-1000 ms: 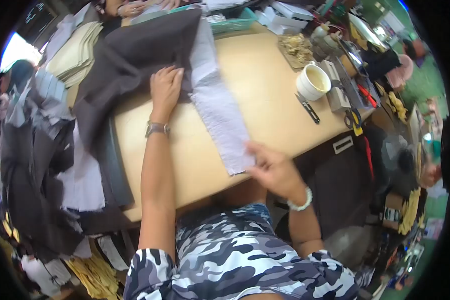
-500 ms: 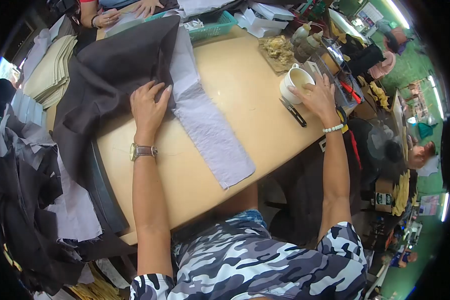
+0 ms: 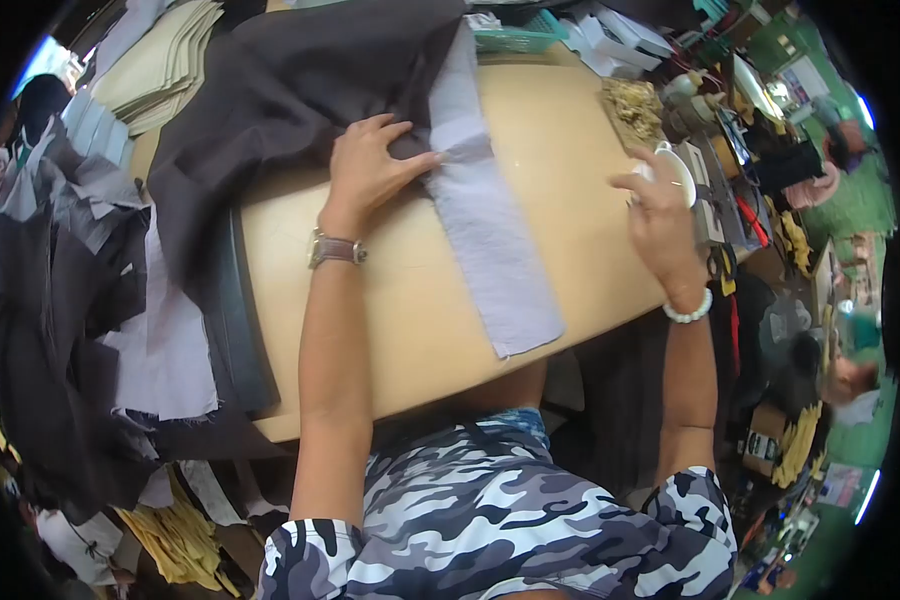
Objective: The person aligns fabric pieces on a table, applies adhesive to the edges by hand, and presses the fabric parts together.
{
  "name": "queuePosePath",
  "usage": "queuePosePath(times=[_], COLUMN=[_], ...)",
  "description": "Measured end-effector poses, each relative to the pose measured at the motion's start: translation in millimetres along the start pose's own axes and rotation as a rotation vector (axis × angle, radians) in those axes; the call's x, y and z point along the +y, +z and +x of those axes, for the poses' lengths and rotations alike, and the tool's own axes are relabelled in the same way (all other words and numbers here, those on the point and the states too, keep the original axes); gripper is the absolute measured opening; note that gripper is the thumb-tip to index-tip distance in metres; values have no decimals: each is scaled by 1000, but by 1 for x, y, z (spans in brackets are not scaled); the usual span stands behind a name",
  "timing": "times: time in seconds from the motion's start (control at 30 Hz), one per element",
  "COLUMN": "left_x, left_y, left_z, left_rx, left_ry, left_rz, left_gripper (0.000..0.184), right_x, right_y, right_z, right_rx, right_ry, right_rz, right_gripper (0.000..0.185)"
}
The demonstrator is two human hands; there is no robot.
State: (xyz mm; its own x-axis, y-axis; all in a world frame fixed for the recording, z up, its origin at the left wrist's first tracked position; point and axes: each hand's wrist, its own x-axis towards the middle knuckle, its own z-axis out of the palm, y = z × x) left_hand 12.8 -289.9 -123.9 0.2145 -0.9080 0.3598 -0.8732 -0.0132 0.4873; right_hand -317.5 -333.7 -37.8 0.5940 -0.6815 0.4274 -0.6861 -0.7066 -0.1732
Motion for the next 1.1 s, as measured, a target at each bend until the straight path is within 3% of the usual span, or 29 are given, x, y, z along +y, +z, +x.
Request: queuePosePath(times=[0.17,0.27,0.77,0.97,1.1], left_x=[5,8,-11,-12,-14], left_y=[13,13,3,6,7], left_z=[-1,0,2,2,3], left_rx=[163,159,111,113,117], left_ry=[10,-7,101,92,90], left_rz=[31,30,-95,-91,-97], left_gripper=[59,54,47,48,49], right_x=[-89,-92,-92,-99,-94], right_y=[59,110,129,127,123], right_z=[41,45,36,28,24], right_rx=[-53,-111,-35,9,2], right_ry=[-231,60,-139,-253,-269], right_rz=[577,1035,639,310,387], right_gripper=[38,42,38,34,34])
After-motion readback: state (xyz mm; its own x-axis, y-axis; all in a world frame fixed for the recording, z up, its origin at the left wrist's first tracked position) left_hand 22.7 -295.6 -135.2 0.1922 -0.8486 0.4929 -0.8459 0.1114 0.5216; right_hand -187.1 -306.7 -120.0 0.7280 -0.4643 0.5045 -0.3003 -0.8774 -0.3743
